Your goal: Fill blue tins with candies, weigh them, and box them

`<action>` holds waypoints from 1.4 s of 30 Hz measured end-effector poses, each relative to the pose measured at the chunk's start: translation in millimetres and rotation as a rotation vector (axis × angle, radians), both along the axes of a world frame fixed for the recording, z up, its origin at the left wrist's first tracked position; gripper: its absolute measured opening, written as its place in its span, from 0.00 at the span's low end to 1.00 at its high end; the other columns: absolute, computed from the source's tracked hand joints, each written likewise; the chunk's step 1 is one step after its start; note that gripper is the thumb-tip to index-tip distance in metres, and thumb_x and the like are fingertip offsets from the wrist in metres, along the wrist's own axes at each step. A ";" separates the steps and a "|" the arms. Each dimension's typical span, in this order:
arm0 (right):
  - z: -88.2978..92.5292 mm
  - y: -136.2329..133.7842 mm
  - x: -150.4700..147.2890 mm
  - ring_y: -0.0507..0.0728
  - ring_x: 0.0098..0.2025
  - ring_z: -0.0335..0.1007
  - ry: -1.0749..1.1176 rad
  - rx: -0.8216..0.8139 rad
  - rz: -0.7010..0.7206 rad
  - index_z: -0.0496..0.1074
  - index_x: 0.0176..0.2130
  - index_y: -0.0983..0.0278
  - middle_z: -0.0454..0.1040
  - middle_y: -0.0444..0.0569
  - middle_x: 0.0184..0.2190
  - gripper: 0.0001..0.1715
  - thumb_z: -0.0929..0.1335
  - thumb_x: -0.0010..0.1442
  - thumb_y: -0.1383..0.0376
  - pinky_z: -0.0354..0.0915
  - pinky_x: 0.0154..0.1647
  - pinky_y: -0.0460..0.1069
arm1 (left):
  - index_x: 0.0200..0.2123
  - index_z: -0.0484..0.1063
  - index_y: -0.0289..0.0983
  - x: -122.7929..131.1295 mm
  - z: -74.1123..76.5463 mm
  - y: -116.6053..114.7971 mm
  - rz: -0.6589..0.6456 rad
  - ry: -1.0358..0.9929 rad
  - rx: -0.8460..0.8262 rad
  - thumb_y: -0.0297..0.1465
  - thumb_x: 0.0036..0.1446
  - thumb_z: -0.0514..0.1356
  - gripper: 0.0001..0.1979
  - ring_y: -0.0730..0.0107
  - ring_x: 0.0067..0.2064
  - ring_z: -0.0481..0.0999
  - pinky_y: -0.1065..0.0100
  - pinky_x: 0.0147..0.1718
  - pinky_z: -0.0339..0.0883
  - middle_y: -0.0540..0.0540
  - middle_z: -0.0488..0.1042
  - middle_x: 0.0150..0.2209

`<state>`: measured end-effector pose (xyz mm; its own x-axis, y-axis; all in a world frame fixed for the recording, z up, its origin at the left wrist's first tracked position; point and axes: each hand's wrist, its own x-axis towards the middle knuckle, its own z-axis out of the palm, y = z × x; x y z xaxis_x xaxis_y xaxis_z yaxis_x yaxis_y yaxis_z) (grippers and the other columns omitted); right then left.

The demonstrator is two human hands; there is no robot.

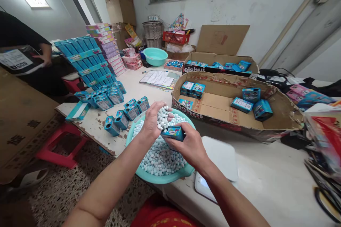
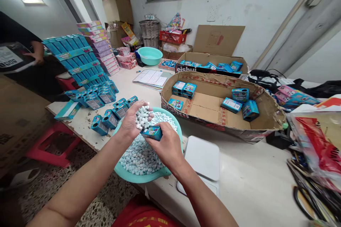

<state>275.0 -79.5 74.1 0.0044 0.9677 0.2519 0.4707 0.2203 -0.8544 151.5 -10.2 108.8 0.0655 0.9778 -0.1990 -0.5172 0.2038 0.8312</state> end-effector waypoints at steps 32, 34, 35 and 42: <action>-1.8 9.6 2.2 0.60 0.29 0.71 0.099 -0.049 -0.005 0.75 0.34 0.60 0.76 0.46 0.28 0.26 0.73 0.40 0.46 0.65 0.29 0.50 | 0.25 0.64 0.35 5.1 1.5 -6.3 0.063 0.132 0.172 0.44 0.34 0.69 0.23 0.84 0.15 0.55 0.76 0.13 0.45 0.57 0.61 0.15; -5.3 10.8 3.6 0.60 0.27 0.71 0.108 -0.056 -0.023 0.76 0.33 0.59 0.76 0.46 0.27 0.27 0.73 0.37 0.44 0.64 0.26 0.50 | 0.25 0.64 0.35 5.7 2.0 -7.4 0.051 0.110 0.167 0.44 0.32 0.70 0.24 0.84 0.15 0.55 0.76 0.13 0.44 0.56 0.61 0.15; -7.0 11.2 3.9 0.61 0.26 0.71 0.113 -0.057 -0.033 0.76 0.32 0.59 0.76 0.46 0.26 0.28 0.73 0.35 0.43 0.64 0.24 0.50 | 0.25 0.65 0.35 6.2 1.9 -8.3 0.043 0.108 0.160 0.45 0.31 0.70 0.24 0.84 0.14 0.55 0.76 0.13 0.43 0.56 0.61 0.15; -8.7 4.9 4.5 0.60 0.28 0.71 0.167 -0.083 -0.028 0.76 0.33 0.60 0.76 0.47 0.27 0.27 0.75 0.36 0.47 0.66 0.28 0.51 | 0.25 0.65 0.36 10.2 6.7 -13.0 -0.016 0.136 0.147 0.45 0.33 0.69 0.23 0.84 0.14 0.54 0.76 0.12 0.42 0.57 0.60 0.15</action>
<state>279.5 -74.6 65.4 0.0665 0.9840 0.1651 0.3262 0.1350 -0.9356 161.7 -23.2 115.5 0.0637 0.9961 -0.0618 -0.3955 0.0820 0.9148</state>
